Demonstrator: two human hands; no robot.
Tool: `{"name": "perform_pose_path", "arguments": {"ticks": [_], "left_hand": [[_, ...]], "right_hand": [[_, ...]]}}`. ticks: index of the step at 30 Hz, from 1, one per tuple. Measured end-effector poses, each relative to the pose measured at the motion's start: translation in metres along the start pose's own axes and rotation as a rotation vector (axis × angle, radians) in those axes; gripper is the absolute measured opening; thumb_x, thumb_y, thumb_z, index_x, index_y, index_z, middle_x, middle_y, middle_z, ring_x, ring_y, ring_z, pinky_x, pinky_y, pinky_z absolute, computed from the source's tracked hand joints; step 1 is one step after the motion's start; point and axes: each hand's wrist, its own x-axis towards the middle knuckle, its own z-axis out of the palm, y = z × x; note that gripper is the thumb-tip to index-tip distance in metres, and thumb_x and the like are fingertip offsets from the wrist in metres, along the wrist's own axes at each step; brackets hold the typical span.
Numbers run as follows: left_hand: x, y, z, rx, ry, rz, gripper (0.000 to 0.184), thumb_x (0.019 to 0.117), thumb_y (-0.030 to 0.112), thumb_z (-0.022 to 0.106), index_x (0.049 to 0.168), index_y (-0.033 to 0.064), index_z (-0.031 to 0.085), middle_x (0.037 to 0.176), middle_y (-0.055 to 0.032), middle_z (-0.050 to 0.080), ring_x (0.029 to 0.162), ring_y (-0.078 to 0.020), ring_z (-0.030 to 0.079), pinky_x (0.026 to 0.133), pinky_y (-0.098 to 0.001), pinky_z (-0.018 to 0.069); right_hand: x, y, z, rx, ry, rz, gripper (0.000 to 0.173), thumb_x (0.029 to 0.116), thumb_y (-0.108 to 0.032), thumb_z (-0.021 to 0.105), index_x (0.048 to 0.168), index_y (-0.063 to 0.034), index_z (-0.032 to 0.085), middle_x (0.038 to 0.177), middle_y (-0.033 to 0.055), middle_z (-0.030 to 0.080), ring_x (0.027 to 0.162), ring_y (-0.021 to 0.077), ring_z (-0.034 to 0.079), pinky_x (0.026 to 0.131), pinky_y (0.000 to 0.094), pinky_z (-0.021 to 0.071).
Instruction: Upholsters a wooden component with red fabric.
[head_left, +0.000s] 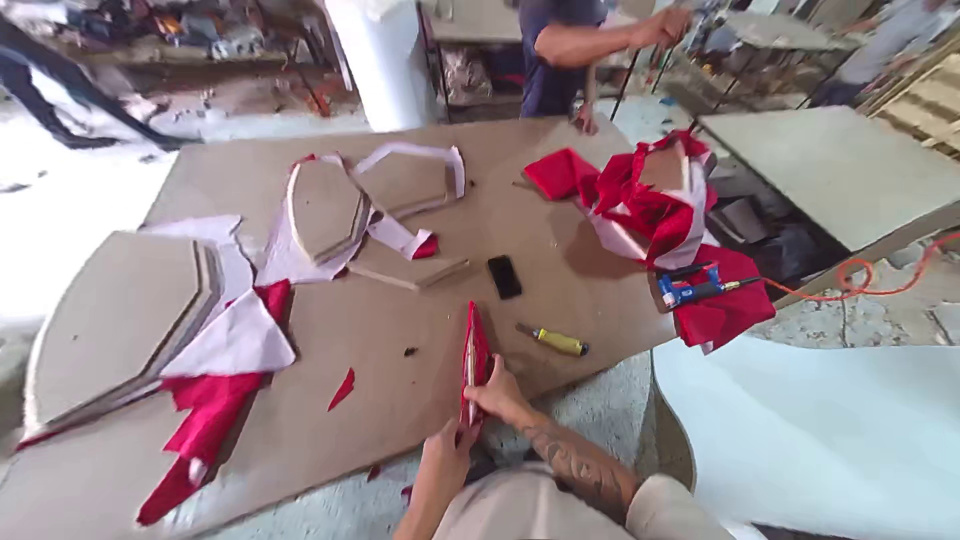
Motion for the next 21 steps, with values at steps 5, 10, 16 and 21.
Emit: {"name": "perform_pose_path", "arguments": {"ticks": [5,10,16,21], "left_hand": [[0.005,-0.001,-0.003,-0.039,-0.126,0.027,0.034,0.1016,0.032,0.062,0.107,-0.0003,0.072,0.085,-0.0139,0.075,0.079,-0.0292,0.075,0.082,-0.0549,0.0602],[0.011,0.0,0.005,-0.008,-0.023,0.209,0.03,0.1034,0.025,0.058,0.112,0.0,0.07,0.092,-0.0152,0.073,0.083,-0.0278,0.073,0.084,-0.0523,0.0601],[0.004,0.031,-0.008,-0.253,-0.047,0.307,0.031,0.1045,0.019,0.054,0.127,0.0011,0.066,0.131,-0.021,0.056,0.115,-0.0255,0.062,0.097,-0.0413,0.0564],[0.013,0.045,0.011,-0.868,-0.109,0.241,0.023,0.1009,0.017,0.052,0.089,0.005,0.068,0.126,-0.0091,0.058,0.117,-0.0207,0.057,0.1,-0.042,0.0517]], "right_hand": [[0.004,0.011,0.001,0.127,-0.007,0.014,0.108,0.0698,-0.041,0.088,0.158,-0.0176,0.03,0.121,0.021,0.068,0.11,0.0349,0.068,0.091,0.0581,0.0562],[0.011,0.014,-0.004,0.311,0.011,0.072,0.107,0.0727,-0.045,0.084,0.158,-0.0149,0.026,0.123,0.022,0.066,0.108,0.0349,0.069,0.088,0.0582,0.0575],[-0.016,0.005,-0.032,0.511,0.043,-0.135,0.083,0.0778,-0.032,0.088,0.146,-0.0065,0.047,0.119,0.0174,0.069,0.1,0.0251,0.072,0.085,0.0455,0.063],[0.001,-0.006,-0.05,0.465,0.234,-0.176,0.093,0.0672,-0.027,0.09,0.148,-0.0124,0.046,0.121,0.015,0.067,0.104,0.0242,0.07,0.085,0.048,0.0615]]}}
